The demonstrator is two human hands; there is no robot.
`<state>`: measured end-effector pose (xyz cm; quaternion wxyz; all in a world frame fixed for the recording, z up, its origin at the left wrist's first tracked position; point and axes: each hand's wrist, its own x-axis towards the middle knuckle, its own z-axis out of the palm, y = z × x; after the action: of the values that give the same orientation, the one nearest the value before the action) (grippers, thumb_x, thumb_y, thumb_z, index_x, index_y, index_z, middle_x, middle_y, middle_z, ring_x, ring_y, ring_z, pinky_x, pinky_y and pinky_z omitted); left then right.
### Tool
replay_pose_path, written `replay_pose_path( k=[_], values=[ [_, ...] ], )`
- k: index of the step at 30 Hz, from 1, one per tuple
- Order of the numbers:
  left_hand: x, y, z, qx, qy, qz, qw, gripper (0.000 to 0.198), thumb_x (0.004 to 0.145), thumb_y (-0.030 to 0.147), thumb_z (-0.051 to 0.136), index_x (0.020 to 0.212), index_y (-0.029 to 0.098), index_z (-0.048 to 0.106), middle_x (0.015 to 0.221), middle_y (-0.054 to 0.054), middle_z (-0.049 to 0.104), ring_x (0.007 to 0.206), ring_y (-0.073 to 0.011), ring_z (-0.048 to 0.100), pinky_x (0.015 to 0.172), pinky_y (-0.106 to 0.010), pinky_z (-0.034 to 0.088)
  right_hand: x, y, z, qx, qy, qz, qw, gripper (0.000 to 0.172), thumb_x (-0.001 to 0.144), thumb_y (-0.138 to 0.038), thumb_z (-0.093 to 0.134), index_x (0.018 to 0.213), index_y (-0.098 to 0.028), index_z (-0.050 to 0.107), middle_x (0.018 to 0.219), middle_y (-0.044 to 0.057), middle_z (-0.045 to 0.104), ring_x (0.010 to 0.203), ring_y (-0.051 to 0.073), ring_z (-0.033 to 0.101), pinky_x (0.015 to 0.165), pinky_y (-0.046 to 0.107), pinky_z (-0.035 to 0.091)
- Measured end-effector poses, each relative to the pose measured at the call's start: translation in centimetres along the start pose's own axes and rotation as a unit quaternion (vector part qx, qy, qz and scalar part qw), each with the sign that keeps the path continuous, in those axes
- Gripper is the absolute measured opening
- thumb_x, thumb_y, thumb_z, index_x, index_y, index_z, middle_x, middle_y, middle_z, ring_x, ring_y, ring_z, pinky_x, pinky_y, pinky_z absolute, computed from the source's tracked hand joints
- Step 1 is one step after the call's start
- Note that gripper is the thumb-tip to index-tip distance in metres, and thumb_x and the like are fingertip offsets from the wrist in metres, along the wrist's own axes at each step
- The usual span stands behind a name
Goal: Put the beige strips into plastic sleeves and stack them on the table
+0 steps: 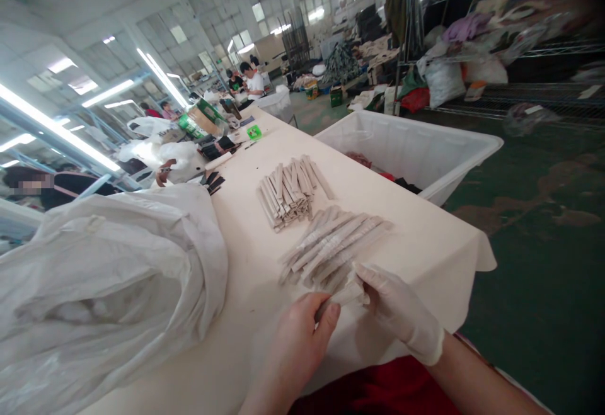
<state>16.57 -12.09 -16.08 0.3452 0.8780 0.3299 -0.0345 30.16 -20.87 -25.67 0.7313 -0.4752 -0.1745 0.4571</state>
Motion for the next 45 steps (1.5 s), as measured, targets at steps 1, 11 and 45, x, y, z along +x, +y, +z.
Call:
replay_pose_path(
  k=[1, 11, 45],
  values=[
    [0.0, -0.1, 0.0, 0.006, 0.002, -0.001, 1.0, 0.029, 0.09, 0.037, 0.041, 0.087, 0.02, 0.064, 0.082, -0.002, 0.068, 0.078, -0.0167, 0.061, 0.066, -0.024, 0.04, -0.1, 0.0, -0.1, -0.029, 0.002, -0.01, 1.0, 0.037, 0.084, -0.046, 0.054, 0.057, -0.021, 0.053, 0.059, -0.001, 0.049, 0.059, 0.015, 0.042, 0.062, 0.03, 0.035],
    [-0.2, -1.4, 0.4, 0.172, 0.066, 0.01, 0.983, 0.031, 0.09, 0.035, 0.042, 0.107, 0.021, 0.064, 0.098, -0.008, 0.069, 0.091, -0.0249, 0.064, 0.079, -0.035, 0.047, -0.9, -1.2, -1.0, -0.311, -0.014, -0.027, 0.95, 0.032, 0.083, -0.044, 0.055, 0.062, -0.022, 0.062, 0.064, -0.002, 0.058, 0.066, 0.016, 0.052, 0.065, 0.029, 0.037],
    [-2.1, -3.5, 3.5, -0.086, 0.188, -0.026, 0.978, 0.039, 0.088, 0.047, 0.033, 0.107, 0.019, 0.053, 0.069, -0.001, 0.06, 0.066, -0.0193, 0.059, 0.066, -0.03, 0.043, -2.2, -0.9, 2.8, 0.061, -0.053, 0.031, 0.996, 0.048, 0.083, -0.059, 0.046, 0.102, -0.02, 0.066, 0.049, -0.004, 0.045, 0.046, 0.011, 0.038, 0.048, 0.026, 0.034]
  ],
)
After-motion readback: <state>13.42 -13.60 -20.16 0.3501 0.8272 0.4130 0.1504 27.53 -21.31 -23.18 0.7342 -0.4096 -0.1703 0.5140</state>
